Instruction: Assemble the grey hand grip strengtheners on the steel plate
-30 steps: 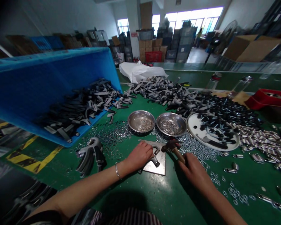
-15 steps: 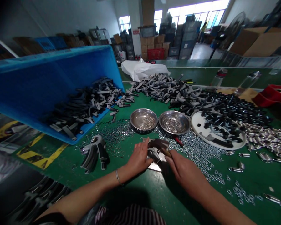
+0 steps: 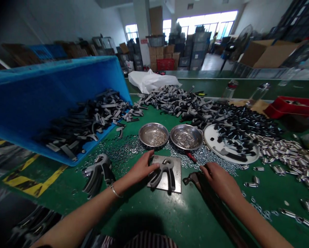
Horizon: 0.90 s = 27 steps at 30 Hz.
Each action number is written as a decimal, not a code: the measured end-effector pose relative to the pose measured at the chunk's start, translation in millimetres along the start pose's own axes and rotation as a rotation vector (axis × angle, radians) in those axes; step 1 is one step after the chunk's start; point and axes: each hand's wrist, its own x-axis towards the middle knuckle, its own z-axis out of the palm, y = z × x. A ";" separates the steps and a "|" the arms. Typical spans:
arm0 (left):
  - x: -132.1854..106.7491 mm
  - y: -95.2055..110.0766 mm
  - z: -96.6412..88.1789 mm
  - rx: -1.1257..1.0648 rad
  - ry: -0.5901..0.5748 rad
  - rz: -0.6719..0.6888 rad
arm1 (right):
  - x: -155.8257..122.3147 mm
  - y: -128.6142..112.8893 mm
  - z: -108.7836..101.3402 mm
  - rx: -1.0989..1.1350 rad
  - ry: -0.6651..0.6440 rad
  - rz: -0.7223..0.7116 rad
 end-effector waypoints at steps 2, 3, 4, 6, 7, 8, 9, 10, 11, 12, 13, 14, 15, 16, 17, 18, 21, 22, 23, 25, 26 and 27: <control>-6.7 -1.9 0.7 0.161 0.055 0.090 | 24.9 -4.5 6.8 -0.168 0.059 0.004; -11.5 -2.2 3.9 0.212 0.039 0.124 | 35.7 -8.7 10.6 -0.227 0.071 0.015; -16.7 -2.1 8.8 0.242 0.012 0.145 | 44.3 -12.9 14.4 -0.265 0.072 0.019; -26.0 -0.6 22.4 0.289 -0.019 0.150 | 53.5 -18.7 19.7 -0.290 0.057 -0.003; -29.1 0.7 29.6 0.318 -0.010 0.140 | 54.2 -19.5 20.6 -0.290 0.046 -0.019; -30.9 2.1 36.1 0.345 0.005 0.128 | 53.0 -19.0 19.9 -0.301 0.035 -0.033; -31.3 3.7 41.4 0.369 0.022 0.114 | 50.3 -17.8 17.5 -0.306 0.033 -0.041; -30.5 5.3 45.1 0.387 0.035 0.099 | 46.9 -16.8 13.6 -0.292 0.043 -0.040; -28.9 6.7 47.1 0.400 0.040 0.084 | 43.1 -17.1 8.6 -0.248 0.059 -0.032; -26.9 7.9 47.6 0.408 0.036 0.072 | 39.5 -19.4 2.9 -0.168 0.074 -0.017; -24.8 8.9 47.0 0.416 0.027 0.067 | 36.2 -24.2 -2.6 -0.043 0.079 0.003; -23.1 9.3 45.6 0.424 0.019 0.069 | 33.6 -31.6 -7.4 0.129 0.065 0.022; -21.9 9.4 44.0 0.430 0.013 0.075 | 31.6 -41.3 -10.7 0.338 0.029 0.038; -21.3 8.9 42.3 0.432 0.008 0.082 | 30.4 -52.6 -12.2 0.558 -0.016 0.052; -21.2 7.9 40.8 0.429 0.003 0.086 | 30.0 -64.6 -11.5 0.774 -0.060 0.063; -21.6 6.4 39.4 0.421 -0.004 0.088 | 30.3 -76.5 -8.8 0.962 -0.096 0.076; -23.3 0.8 36.3 0.384 -0.031 0.081 | 34.5 -104.7 8.3 1.262 -0.104 0.128; -23.5 -0.9 35.6 0.374 -0.037 0.080 | 36.4 -110.7 15.5 1.301 -0.080 0.135; -23.5 -2.2 35.1 0.367 -0.041 0.080 | 38.3 -115.1 22.6 1.327 -0.049 0.130; -22.8 -3.5 34.6 0.355 -0.044 0.070 | 41.6 -120.6 34.8 1.354 0.015 0.094; -22.3 -3.7 34.5 0.349 -0.045 0.064 | 42.9 -122.2 39.5 1.350 0.033 0.073; -21.8 -3.8 34.6 0.340 -0.045 0.058 | 44.0 -123.4 43.1 1.342 0.042 0.059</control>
